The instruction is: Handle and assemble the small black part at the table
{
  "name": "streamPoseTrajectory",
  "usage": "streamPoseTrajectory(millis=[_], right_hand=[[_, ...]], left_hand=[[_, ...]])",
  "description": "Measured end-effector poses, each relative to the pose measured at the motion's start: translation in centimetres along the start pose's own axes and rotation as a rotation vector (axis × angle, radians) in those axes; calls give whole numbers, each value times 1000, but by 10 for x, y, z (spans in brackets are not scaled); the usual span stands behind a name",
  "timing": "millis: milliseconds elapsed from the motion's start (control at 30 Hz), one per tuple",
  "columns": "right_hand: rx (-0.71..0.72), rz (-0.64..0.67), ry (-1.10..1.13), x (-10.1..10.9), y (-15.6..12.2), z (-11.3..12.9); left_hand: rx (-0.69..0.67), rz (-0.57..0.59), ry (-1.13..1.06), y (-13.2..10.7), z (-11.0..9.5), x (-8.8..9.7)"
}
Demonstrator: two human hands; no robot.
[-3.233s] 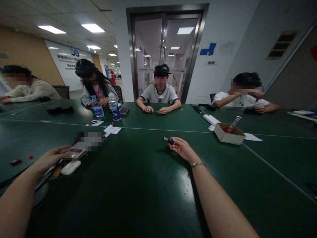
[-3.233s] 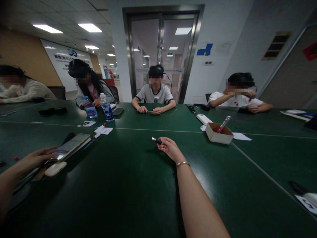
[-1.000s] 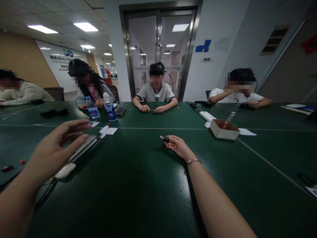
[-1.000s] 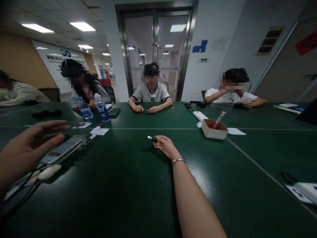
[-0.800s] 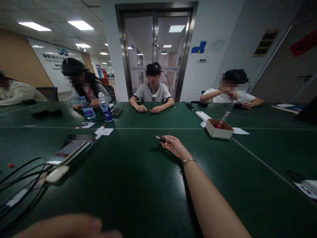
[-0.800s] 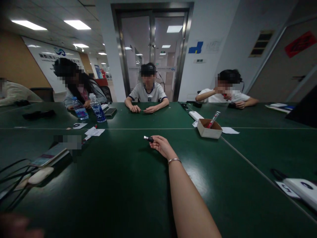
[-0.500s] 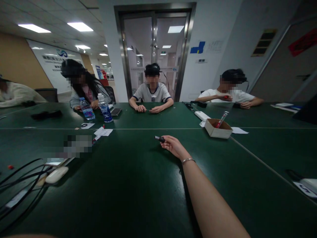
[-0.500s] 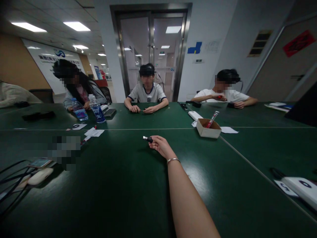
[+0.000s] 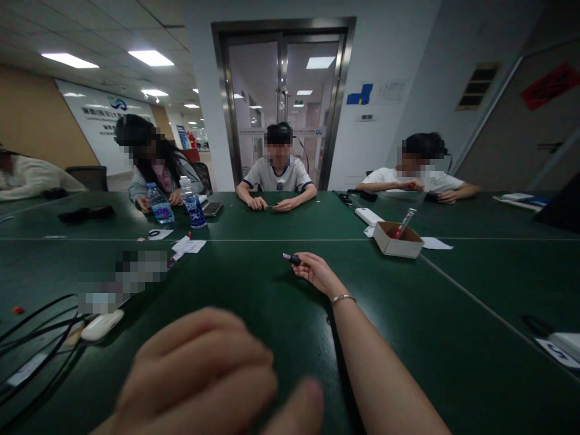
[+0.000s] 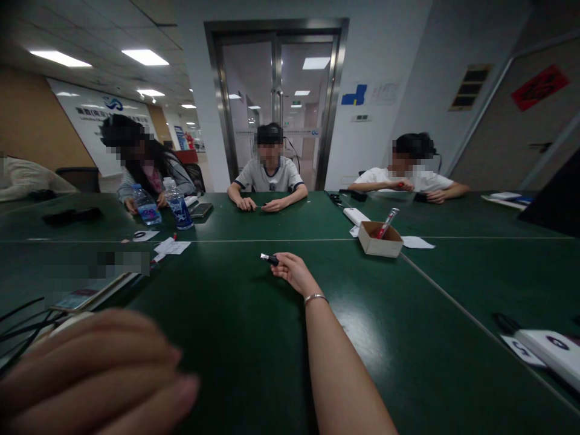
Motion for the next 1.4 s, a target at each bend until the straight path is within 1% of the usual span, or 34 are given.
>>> streamPoseTrajectory(millis=[33,67,100,133,200,233,267,300,333,400,467,500,567,600,667,800,1000,1233,1300,1400], right_hand=[[8,2,4,0,0,0],[19,3,7,0,0,1],[26,5,6,0,1,1],[29,8,1,0,1,1],[19,13,-20,-1,1,1],[12,12,-31,0,1,0],[10,7,-40,0,1,0],[13,2,-47,1,2,0],[18,-2,-55,1,2,0],[28,-8,-76,2,3,-1],[30,-6,-104,3,3,-2],[32,-2,-118,3,4,-3],[35,15,-140,3,3,-3],[39,25,-146,2,3,-3],[46,39,-149,1,2,-2],[38,21,-126,1,2,-2],[36,4,-107,2,2,-2],[34,-19,-93,5,4,-2],[32,-21,-85,4,4,-3],[28,-22,-76,3,3,-3]], left_hand=[[-47,27,-10,20,-4,-14],[-59,56,-2,42,-4,-31],[-21,80,25,63,3,-51],[57,94,56,82,16,-71],[277,150,78,109,55,-114],[420,196,56,114,79,-137],[563,260,4,114,103,-160],[674,309,-85,112,122,-182],[754,346,-202,107,136,-203],[866,318,-404,95,155,-233],[929,258,-488,82,163,-252],[918,241,-489,77,163,-257],[854,237,-455,71,158,-263],[817,244,-445,69,155,-265],[795,248,-454,67,154,-264],[839,229,-477,67,160,-260],[807,172,-519,72,159,-255],[806,141,-653,72,161,-258],[811,146,-649,72,163,-259],[840,161,-582,71,165,-260]])
Point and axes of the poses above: each hand's wrist, its own y-axis towards the middle knuckle, its own x-axis out of the back of the hand, z = x × y, the point moved 7 cm from there along y, towards the middle knuckle, and after that the axes turned 14 degrees about x, right-handed, at the moved point
